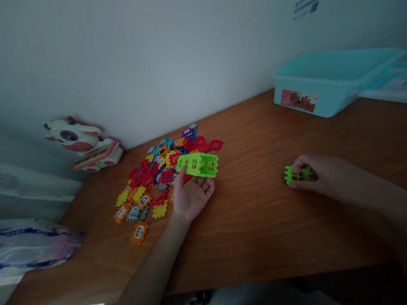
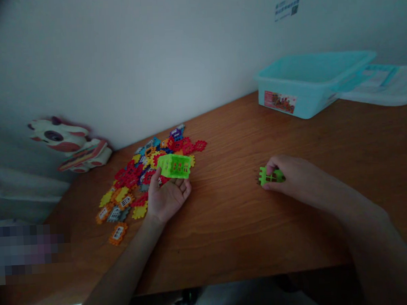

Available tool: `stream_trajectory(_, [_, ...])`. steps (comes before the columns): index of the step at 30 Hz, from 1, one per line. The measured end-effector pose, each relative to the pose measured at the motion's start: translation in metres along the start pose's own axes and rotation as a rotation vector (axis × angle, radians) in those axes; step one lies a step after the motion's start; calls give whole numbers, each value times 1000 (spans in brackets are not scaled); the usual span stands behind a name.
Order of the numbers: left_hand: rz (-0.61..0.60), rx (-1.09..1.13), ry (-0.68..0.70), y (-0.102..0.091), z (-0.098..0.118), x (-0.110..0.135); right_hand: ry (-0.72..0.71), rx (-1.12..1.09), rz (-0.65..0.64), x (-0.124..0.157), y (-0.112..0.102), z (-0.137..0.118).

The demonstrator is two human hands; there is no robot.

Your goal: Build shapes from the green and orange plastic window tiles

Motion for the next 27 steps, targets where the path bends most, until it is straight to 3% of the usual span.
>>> stream_trajectory(10, [-118, -203, 129, 1, -4, 3, -57, -114, 135, -6, -13, -26])
stream_trajectory(18, [-84, -248, 226, 1, -12, 7, 130, -851, 211, -7, 11, -52])
stream_trajectory(22, [-125, -197, 183, 1, -21, 7, 131, -1131, 203, -11, 27, -62])
stream_trajectory(27, [-198, -168, 127, 7, -27, 10, 329, -1462, 155, -12, 53, -67])
Point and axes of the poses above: each hand's wrist, its own x-axis away from the middle knuckle, its own y-axis out of the palm, z = x × y, the point moved 4 cm from there along -x, towards the middle knuckle
